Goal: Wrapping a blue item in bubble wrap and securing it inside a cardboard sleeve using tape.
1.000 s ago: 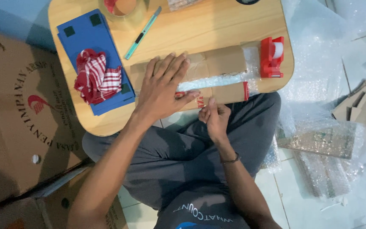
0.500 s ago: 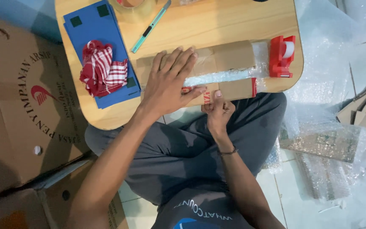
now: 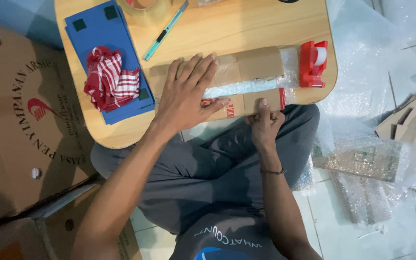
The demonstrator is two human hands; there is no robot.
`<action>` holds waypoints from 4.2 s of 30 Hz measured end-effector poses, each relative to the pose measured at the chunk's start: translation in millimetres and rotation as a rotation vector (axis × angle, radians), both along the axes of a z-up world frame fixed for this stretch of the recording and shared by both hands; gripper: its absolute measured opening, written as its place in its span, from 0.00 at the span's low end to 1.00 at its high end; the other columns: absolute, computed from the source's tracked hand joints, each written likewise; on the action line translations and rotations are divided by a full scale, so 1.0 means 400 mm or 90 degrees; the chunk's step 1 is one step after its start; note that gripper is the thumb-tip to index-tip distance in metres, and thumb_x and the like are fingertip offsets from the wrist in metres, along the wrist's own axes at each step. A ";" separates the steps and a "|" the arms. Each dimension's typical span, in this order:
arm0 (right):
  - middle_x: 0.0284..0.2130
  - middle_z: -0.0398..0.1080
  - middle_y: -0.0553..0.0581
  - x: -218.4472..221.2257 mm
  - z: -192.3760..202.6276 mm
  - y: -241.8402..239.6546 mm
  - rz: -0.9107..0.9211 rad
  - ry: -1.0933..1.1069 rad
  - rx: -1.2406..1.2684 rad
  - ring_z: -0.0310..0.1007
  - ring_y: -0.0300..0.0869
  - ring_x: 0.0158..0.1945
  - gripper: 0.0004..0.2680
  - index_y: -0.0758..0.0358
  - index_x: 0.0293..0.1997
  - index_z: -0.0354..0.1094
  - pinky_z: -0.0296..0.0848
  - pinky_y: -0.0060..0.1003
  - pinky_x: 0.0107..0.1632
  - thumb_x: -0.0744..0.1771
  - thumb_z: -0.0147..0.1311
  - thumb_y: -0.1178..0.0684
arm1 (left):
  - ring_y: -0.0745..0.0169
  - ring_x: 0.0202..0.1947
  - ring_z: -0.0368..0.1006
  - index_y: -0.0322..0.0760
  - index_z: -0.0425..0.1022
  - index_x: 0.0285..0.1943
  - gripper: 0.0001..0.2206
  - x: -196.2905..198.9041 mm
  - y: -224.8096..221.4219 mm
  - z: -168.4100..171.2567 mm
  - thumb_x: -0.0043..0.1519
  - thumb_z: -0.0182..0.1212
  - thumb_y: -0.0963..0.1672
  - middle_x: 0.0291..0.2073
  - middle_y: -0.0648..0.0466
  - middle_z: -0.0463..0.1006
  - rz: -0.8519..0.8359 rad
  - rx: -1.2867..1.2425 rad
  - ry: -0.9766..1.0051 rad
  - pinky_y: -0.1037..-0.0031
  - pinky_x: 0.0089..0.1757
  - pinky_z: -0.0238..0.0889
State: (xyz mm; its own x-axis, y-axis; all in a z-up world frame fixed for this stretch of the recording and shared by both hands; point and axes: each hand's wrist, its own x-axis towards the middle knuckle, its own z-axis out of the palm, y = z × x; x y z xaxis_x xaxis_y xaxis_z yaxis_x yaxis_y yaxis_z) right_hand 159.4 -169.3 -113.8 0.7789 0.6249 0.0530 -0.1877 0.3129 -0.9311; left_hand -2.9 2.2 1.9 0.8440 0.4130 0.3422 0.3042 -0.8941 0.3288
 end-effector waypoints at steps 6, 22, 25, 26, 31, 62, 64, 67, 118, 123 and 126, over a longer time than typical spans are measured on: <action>0.12 0.59 0.51 -0.017 0.069 0.013 -0.023 0.012 0.003 0.57 0.35 0.14 0.19 0.61 0.19 0.62 0.61 0.34 0.20 0.73 0.54 0.49 | 0.43 0.70 0.61 0.33 0.66 0.73 0.36 0.002 0.000 -0.003 0.66 0.60 0.60 0.69 0.43 0.68 0.004 0.012 0.008 0.43 0.65 0.44; 0.13 0.58 0.50 -0.337 0.077 0.078 0.230 -0.114 -0.121 0.59 0.36 0.17 0.19 0.62 0.26 0.64 0.60 0.34 0.24 0.72 0.45 0.38 | 0.45 0.72 0.57 0.34 0.63 0.76 0.38 -0.005 0.016 -0.016 0.69 0.48 0.64 0.74 0.48 0.61 0.007 0.055 0.102 0.49 0.66 0.47; 0.10 0.68 0.54 -0.345 -0.055 0.071 0.169 -0.119 -0.152 0.69 0.40 0.15 0.17 0.62 0.25 0.73 0.67 0.29 0.23 0.73 0.49 0.48 | 0.51 0.71 0.58 0.41 0.68 0.72 0.40 0.005 0.022 -0.045 0.61 0.55 0.67 0.71 0.52 0.66 0.025 -0.108 0.056 0.49 0.65 0.42; 0.10 0.68 0.54 -0.349 -0.049 0.074 0.170 -0.119 -0.154 0.69 0.40 0.15 0.17 0.62 0.25 0.73 0.67 0.29 0.23 0.73 0.49 0.48 | 0.51 0.71 0.58 0.41 0.68 0.72 0.40 0.009 0.026 -0.032 0.61 0.55 0.67 0.71 0.52 0.66 0.026 -0.110 0.056 0.49 0.65 0.42; 0.15 0.51 0.46 -0.378 -0.040 0.095 0.122 -0.050 -0.075 0.52 0.34 0.17 0.16 0.62 0.24 0.67 0.63 0.30 0.24 0.74 0.47 0.56 | 0.58 0.67 0.58 0.42 0.71 0.70 0.40 0.006 0.034 0.018 0.60 0.55 0.67 0.69 0.54 0.69 0.017 -0.139 0.106 0.55 0.58 0.43; 0.07 0.54 0.49 -0.438 -0.036 0.096 0.200 -0.043 -0.241 0.41 0.28 0.19 0.24 0.50 0.11 0.49 0.48 0.22 0.25 0.72 0.54 0.52 | 0.51 0.65 0.66 0.44 0.75 0.67 0.40 0.038 -0.015 0.062 0.60 0.48 0.70 0.66 0.53 0.74 0.067 -0.084 0.124 0.55 0.50 0.54; 0.06 0.55 0.51 -0.434 -0.041 0.100 0.204 -0.059 -0.276 0.43 0.28 0.17 0.25 0.50 0.10 0.48 0.46 0.21 0.24 0.71 0.55 0.52 | 0.53 0.65 0.65 0.45 0.74 0.68 0.39 0.038 -0.013 0.062 0.61 0.49 0.69 0.67 0.54 0.72 0.073 -0.080 0.133 0.58 0.49 0.52; 0.08 0.62 0.52 -0.401 -0.078 0.097 0.301 0.035 -0.262 0.54 0.30 0.14 0.24 0.53 0.10 0.57 0.58 0.23 0.21 0.73 0.52 0.47 | 0.54 0.64 0.65 0.46 0.74 0.68 0.37 0.040 -0.014 0.047 0.61 0.54 0.67 0.67 0.55 0.73 0.075 -0.079 0.128 0.58 0.49 0.51; 0.08 0.65 0.56 -0.091 0.374 -0.017 0.490 -0.417 -0.279 0.65 0.41 0.14 0.19 0.61 0.16 0.64 0.63 0.32 0.22 0.71 0.52 0.50 | 0.54 0.67 0.62 0.47 0.73 0.69 0.41 0.010 0.022 0.074 0.57 0.54 0.70 0.68 0.58 0.72 -0.037 -0.133 0.161 0.57 0.54 0.46; 0.15 0.61 0.62 0.118 0.429 0.065 0.317 -0.727 -0.307 0.67 0.61 0.22 0.11 0.68 0.29 0.66 0.63 0.49 0.28 0.72 0.52 0.60 | 0.55 0.67 0.61 0.49 0.71 0.69 0.41 0.006 0.027 0.043 0.56 0.55 0.70 0.68 0.59 0.72 -0.053 -0.118 0.138 0.58 0.57 0.45; 0.27 0.67 0.64 0.224 0.379 0.165 0.360 -0.858 -0.364 0.72 0.63 0.34 0.07 0.68 0.40 0.72 0.68 0.51 0.38 0.73 0.54 0.56 | 0.54 0.63 0.62 0.46 0.77 0.63 0.39 0.009 0.026 0.026 0.55 0.60 0.69 0.63 0.56 0.75 -0.058 -0.054 0.103 0.58 0.58 0.45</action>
